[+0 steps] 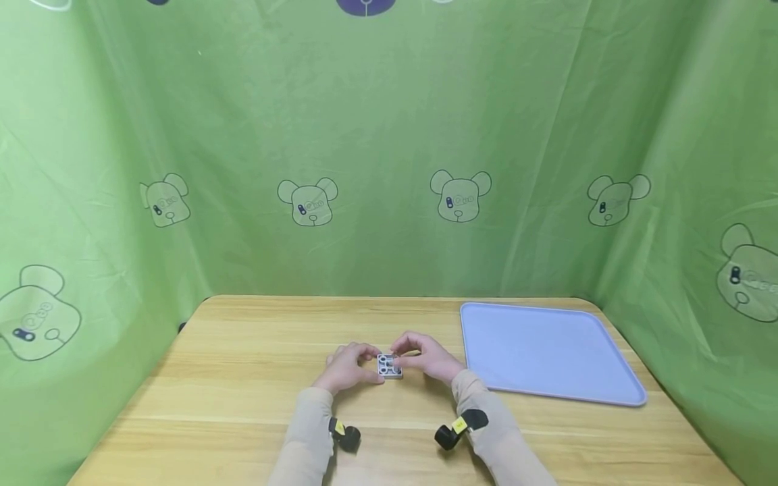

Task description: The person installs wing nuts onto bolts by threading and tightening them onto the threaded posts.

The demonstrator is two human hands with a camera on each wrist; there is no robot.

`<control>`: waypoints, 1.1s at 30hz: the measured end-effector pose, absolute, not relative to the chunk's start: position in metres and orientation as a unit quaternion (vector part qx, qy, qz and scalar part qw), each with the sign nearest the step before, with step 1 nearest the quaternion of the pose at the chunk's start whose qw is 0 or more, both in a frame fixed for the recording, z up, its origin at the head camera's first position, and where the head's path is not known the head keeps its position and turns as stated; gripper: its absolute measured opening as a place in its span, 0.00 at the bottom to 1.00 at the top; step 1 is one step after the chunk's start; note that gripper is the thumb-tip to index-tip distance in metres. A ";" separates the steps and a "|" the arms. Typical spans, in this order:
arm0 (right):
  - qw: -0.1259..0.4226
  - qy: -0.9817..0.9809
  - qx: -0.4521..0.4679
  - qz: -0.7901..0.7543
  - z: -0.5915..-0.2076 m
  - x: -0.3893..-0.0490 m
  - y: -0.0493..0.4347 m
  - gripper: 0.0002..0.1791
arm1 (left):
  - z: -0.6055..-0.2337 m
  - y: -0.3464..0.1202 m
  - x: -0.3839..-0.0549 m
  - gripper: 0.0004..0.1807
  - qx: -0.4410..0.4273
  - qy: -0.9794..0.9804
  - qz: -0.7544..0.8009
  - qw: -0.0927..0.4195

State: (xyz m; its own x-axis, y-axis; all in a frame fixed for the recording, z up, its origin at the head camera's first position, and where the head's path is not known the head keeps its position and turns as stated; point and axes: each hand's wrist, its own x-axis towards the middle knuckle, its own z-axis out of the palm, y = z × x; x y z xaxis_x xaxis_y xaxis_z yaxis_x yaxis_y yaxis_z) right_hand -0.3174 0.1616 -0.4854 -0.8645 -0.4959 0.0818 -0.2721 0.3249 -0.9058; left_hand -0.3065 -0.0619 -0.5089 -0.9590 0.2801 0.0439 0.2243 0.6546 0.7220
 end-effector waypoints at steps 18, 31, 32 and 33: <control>0.114 0.797 -0.291 -0.516 -0.489 -0.320 0.164 0.26 | -0.508 -0.062 -0.306 0.29 0.138 0.908 0.394 0.036; 0.106 0.814 -0.278 -0.500 -0.491 -0.319 0.165 0.13 | -0.508 -0.061 -0.306 0.29 0.143 0.911 0.386 0.033; 0.104 0.814 -0.276 -0.501 -0.491 -0.319 0.164 0.12 | -0.508 -0.061 -0.306 0.29 0.144 0.911 0.386 0.033; 0.103 0.813 -0.275 -0.502 -0.491 -0.318 0.164 0.12 | -0.508 -0.061 -0.306 0.29 0.144 0.911 0.386 0.033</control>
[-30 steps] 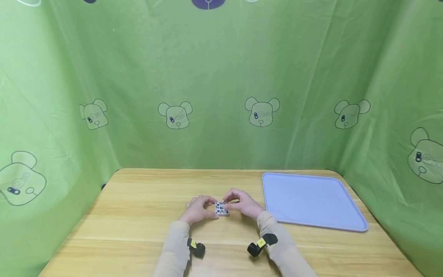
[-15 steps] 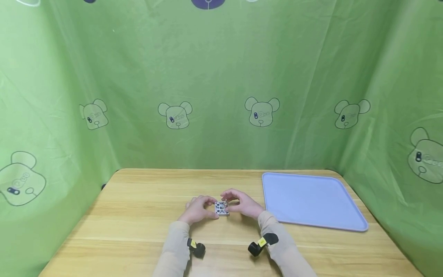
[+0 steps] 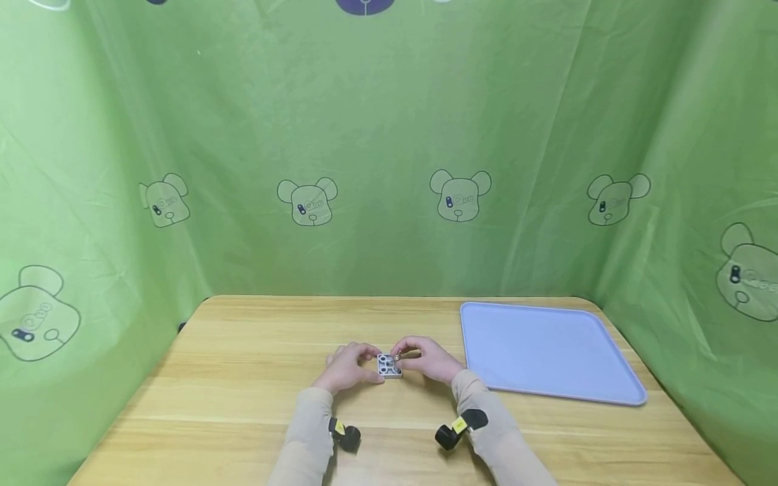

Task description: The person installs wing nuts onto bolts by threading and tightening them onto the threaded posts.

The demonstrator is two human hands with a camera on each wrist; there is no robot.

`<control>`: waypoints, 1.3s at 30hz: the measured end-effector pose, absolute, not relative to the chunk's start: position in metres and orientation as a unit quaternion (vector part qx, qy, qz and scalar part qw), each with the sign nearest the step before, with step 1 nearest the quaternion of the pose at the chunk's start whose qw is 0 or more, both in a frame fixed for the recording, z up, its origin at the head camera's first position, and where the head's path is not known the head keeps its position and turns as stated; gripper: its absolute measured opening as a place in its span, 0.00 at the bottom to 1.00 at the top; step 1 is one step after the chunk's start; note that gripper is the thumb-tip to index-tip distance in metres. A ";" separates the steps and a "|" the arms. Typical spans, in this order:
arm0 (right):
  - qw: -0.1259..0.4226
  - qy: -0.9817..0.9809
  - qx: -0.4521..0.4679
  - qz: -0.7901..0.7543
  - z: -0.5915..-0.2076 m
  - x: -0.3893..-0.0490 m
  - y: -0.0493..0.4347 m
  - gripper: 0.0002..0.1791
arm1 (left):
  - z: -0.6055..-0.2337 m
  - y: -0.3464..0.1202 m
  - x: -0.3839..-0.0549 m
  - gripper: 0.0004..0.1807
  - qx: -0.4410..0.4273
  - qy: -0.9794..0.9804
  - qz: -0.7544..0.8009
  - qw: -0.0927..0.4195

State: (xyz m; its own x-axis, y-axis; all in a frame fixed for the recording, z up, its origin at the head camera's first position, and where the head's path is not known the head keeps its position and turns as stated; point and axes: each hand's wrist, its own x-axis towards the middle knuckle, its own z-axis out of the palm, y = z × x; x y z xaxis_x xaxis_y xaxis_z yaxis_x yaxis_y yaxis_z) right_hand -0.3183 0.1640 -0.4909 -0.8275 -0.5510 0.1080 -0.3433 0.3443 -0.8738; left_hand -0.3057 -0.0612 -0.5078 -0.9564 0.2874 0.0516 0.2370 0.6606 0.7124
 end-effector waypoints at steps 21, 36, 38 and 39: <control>0.073 0.829 -0.252 -0.494 -0.495 -0.320 0.159 0.12 | -0.507 -0.061 -0.305 0.29 0.140 0.910 0.389 0.039; 0.120 0.797 -0.266 -0.529 -0.485 -0.318 0.167 0.16 | -0.508 -0.062 -0.305 0.30 0.137 0.913 0.383 0.039; 0.123 0.798 -0.264 -0.527 -0.485 -0.318 0.168 0.16 | -0.508 -0.061 -0.305 0.30 0.138 0.913 0.383 0.038; 0.125 0.799 -0.263 -0.526 -0.484 -0.318 0.167 0.16 | -0.507 -0.061 -0.305 0.30 0.138 0.912 0.384 0.038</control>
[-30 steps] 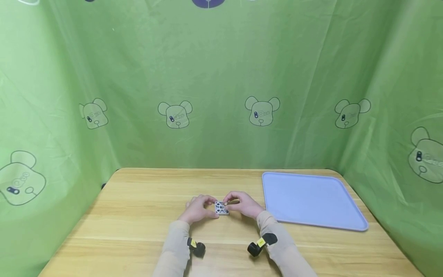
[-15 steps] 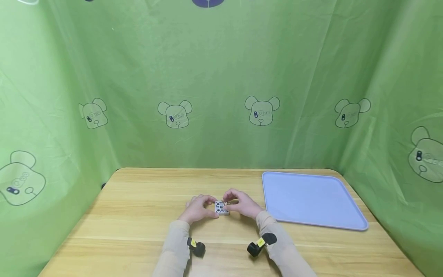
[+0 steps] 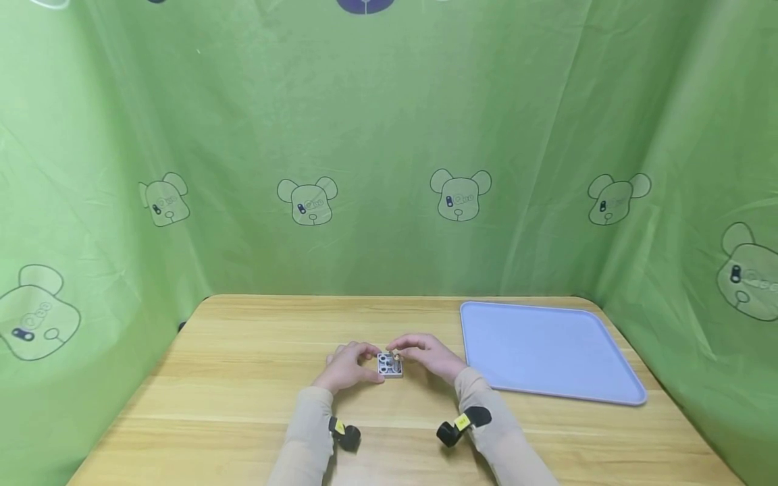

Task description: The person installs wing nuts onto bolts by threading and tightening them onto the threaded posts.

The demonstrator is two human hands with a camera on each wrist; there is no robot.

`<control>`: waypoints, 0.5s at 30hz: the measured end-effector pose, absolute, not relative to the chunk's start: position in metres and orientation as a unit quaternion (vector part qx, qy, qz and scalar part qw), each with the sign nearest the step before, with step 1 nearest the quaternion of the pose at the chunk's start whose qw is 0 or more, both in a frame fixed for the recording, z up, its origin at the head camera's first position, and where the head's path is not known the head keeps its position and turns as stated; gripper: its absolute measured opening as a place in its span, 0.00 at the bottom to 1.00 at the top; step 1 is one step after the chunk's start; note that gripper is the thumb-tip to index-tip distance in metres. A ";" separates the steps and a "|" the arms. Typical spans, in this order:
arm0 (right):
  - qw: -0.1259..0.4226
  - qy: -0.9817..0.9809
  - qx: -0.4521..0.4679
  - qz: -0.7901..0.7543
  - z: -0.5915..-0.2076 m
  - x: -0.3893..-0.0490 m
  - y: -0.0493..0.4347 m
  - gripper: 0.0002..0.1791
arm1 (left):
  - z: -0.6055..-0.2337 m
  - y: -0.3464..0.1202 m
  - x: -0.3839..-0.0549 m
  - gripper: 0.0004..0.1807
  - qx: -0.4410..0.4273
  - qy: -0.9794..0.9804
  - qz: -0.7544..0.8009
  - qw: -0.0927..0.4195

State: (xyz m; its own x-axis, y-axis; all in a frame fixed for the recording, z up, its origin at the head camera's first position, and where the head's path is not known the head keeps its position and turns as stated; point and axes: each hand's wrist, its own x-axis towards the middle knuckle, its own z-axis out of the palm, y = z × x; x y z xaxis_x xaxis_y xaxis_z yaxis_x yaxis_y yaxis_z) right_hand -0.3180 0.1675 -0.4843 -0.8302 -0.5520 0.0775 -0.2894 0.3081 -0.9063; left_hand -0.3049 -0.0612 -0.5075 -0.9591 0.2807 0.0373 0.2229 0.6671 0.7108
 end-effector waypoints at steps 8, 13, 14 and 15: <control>0.132 0.795 -0.273 -0.526 -0.483 -0.317 0.168 0.16 | -0.508 -0.061 -0.305 0.29 0.132 0.910 0.391 0.043; 0.120 0.802 -0.266 -0.522 -0.484 -0.317 0.167 0.15 | -0.508 -0.061 -0.305 0.29 0.134 0.909 0.393 0.044; 0.117 0.802 -0.265 -0.522 -0.485 -0.318 0.167 0.14 | -0.508 -0.061 -0.305 0.29 0.132 0.909 0.393 0.045; 0.116 0.803 -0.263 -0.522 -0.485 -0.318 0.167 0.14 | -0.508 -0.061 -0.305 0.29 0.132 0.909 0.393 0.045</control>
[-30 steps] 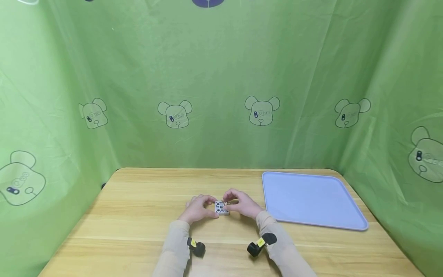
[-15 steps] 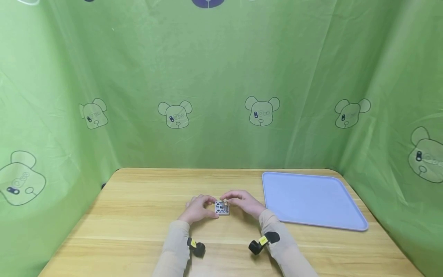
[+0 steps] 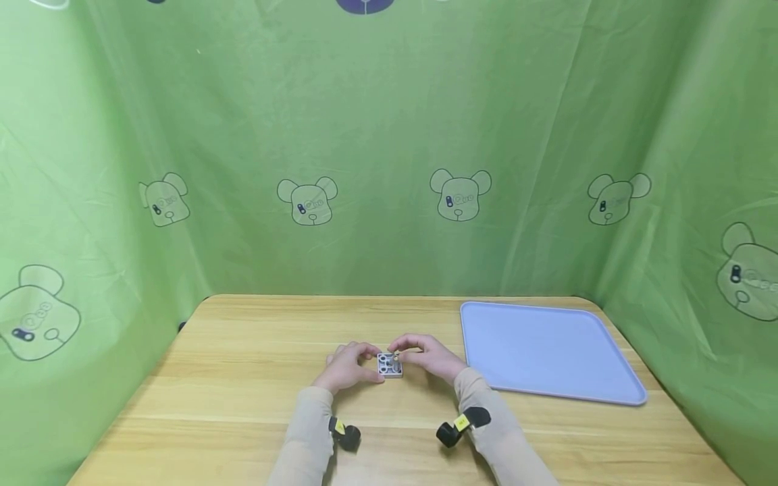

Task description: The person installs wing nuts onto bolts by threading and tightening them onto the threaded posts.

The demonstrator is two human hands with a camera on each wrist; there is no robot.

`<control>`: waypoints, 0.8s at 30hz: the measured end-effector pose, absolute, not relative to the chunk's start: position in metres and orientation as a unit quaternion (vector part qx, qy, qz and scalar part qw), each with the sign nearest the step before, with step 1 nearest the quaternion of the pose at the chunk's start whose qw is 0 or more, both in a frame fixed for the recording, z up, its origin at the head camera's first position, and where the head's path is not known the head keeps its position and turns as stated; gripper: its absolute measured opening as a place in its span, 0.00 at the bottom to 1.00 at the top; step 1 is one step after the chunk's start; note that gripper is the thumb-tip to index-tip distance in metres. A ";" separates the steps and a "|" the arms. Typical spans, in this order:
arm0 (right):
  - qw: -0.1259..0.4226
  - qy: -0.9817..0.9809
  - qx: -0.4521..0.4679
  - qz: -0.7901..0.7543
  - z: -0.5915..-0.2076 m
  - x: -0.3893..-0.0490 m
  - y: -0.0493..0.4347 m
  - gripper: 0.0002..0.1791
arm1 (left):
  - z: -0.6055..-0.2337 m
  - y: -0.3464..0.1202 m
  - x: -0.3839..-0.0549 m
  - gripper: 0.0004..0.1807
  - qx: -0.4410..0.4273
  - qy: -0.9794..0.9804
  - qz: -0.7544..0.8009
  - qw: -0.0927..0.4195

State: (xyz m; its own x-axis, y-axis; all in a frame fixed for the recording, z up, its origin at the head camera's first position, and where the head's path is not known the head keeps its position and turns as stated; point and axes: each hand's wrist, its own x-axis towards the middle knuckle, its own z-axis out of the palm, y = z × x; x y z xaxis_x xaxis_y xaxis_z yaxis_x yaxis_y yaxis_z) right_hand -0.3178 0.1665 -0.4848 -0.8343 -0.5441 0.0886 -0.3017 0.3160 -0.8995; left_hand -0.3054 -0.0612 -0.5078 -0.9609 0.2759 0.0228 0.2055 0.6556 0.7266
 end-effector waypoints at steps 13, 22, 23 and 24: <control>0.087 0.814 -0.257 -0.513 -0.485 -0.316 0.162 0.11 | -0.506 -0.061 -0.304 0.29 0.136 0.910 0.389 0.040; 0.113 0.800 -0.287 -0.515 -0.479 -0.310 0.161 0.17 | -0.506 -0.061 -0.304 0.28 0.135 0.909 0.392 0.040; 0.114 0.798 -0.288 -0.517 -0.483 -0.313 0.161 0.17 | -0.507 -0.061 -0.304 0.28 0.136 0.910 0.391 0.039; 0.114 0.797 -0.289 -0.517 -0.486 -0.314 0.162 0.16 | -0.507 -0.061 -0.304 0.28 0.135 0.910 0.389 0.039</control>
State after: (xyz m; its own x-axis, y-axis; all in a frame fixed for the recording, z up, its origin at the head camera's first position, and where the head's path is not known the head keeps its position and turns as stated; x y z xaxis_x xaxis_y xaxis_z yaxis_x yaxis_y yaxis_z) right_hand -0.3141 0.1619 -0.4856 -0.8068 -0.5792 0.1169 -0.3427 0.2976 -0.8910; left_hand -0.3041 -0.0608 -0.5065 -0.9605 0.2763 0.0338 0.2153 0.6604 0.7194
